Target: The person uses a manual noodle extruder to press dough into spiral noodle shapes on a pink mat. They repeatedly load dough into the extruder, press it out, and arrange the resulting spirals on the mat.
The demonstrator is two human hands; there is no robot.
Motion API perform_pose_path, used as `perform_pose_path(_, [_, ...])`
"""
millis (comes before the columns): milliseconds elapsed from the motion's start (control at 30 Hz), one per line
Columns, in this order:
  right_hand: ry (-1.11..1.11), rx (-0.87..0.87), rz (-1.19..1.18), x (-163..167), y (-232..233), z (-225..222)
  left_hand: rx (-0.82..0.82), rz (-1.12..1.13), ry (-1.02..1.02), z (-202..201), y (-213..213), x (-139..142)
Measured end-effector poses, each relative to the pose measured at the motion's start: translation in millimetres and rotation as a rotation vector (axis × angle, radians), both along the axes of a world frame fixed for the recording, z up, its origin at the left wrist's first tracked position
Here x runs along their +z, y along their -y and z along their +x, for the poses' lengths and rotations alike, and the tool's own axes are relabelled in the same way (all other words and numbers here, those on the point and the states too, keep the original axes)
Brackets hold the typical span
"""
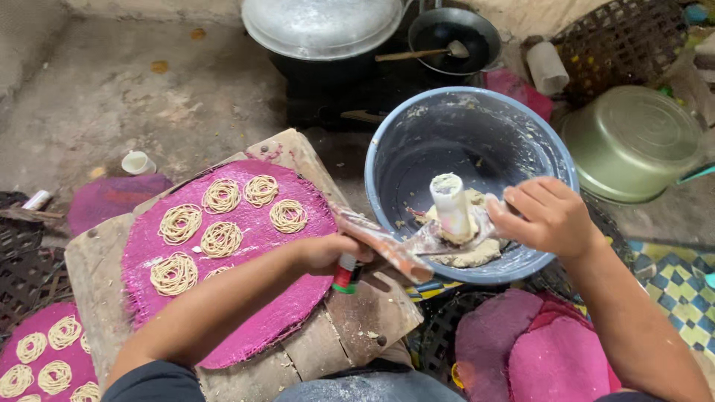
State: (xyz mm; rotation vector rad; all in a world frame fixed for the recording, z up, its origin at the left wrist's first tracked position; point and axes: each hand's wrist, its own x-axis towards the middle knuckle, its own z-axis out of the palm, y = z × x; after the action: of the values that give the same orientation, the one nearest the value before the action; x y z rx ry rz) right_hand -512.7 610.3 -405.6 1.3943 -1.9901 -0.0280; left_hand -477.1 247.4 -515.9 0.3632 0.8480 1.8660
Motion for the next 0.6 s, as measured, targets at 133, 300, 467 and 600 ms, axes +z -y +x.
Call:
perform_pose_path(133, [0.052,-0.263,-0.175,-5.0,3.2,-16.8,0.271,-0.348,-0.283,-19.0,-63.1,-34.0])
perform_pose_path(300, [0.741,-0.204,-0.536,-18.6,11.7,-14.2,0.606,-0.71,-0.778,-36.2,-81.8,-41.1])
perform_pose_path(467, [0.296,-0.236,-0.185,-38.6,52.4,-8.6,0.608,-0.73,-0.998,-34.6,-83.8,-41.9])
perform_pose_path(600, [0.433,-0.194,-0.212,-56.8,62.3,-18.7,0.685,-0.578,-0.791,-27.0,-75.9,-49.3])
